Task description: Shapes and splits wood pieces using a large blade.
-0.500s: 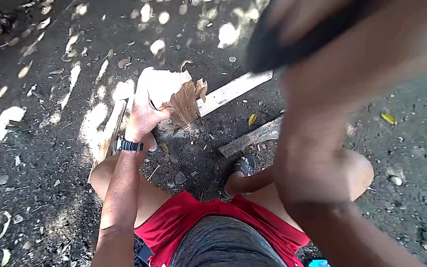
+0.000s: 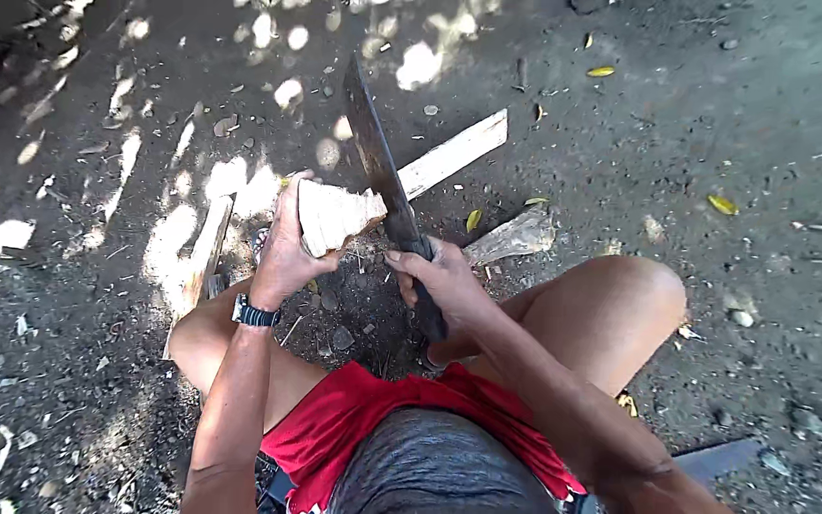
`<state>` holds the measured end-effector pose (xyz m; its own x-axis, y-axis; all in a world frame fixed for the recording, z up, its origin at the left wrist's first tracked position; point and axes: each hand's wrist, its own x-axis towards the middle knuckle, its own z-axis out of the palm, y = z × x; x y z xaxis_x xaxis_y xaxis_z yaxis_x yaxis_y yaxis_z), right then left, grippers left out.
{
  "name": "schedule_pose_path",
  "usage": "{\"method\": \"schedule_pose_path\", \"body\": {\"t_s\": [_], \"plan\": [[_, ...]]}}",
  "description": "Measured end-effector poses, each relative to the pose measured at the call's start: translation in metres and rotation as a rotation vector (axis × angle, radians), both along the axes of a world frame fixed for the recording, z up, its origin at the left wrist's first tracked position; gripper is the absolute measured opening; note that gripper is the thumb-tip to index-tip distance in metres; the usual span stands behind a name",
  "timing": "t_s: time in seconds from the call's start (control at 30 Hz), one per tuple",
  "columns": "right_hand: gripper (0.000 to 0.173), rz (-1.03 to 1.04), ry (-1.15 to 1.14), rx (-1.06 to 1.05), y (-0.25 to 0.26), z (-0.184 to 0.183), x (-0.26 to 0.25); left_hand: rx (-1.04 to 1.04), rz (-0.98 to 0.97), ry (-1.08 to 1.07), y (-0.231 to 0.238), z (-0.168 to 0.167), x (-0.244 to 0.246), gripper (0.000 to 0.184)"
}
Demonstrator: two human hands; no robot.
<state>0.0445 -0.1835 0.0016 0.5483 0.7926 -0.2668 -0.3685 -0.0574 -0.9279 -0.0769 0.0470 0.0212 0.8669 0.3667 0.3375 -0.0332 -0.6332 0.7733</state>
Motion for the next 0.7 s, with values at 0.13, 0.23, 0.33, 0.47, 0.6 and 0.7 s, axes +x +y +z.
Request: {"method": "schedule_pose_path", "body": {"t_s": [0.13, 0.23, 0.33, 0.47, 0.6, 0.7], "plan": [[0.025, -0.164, 0.440, 0.445, 0.030, -0.034, -0.016, -0.021, 0.056, -0.032, 0.006, 0.002, 0.000, 0.117], [0.026, -0.225, 0.432, 0.411, 0.054, -0.039, -0.003, -0.023, 0.133, -0.020, 0.011, 0.004, -0.009, 0.120], [0.037, -0.167, 0.035, 0.186, 0.050, -0.026, 0.019, -0.014, 0.168, 0.009, 0.022, 0.014, 0.004, 0.099], [0.027, -0.193, -0.386, 0.316, 0.028, 0.041, 0.017, 0.069, 0.174, 0.060, 0.030, 0.021, 0.022, 0.071], [0.010, -0.382, -0.683, 0.702, 0.005, 0.152, 0.041, 0.038, 0.128, 0.010, 0.046, 0.018, 0.029, 0.085], [0.018, -0.351, -1.106, 0.949, -0.058, 0.108, 0.113, 0.015, 0.104, -0.025, 0.051, 0.018, 0.032, 0.089]]}}
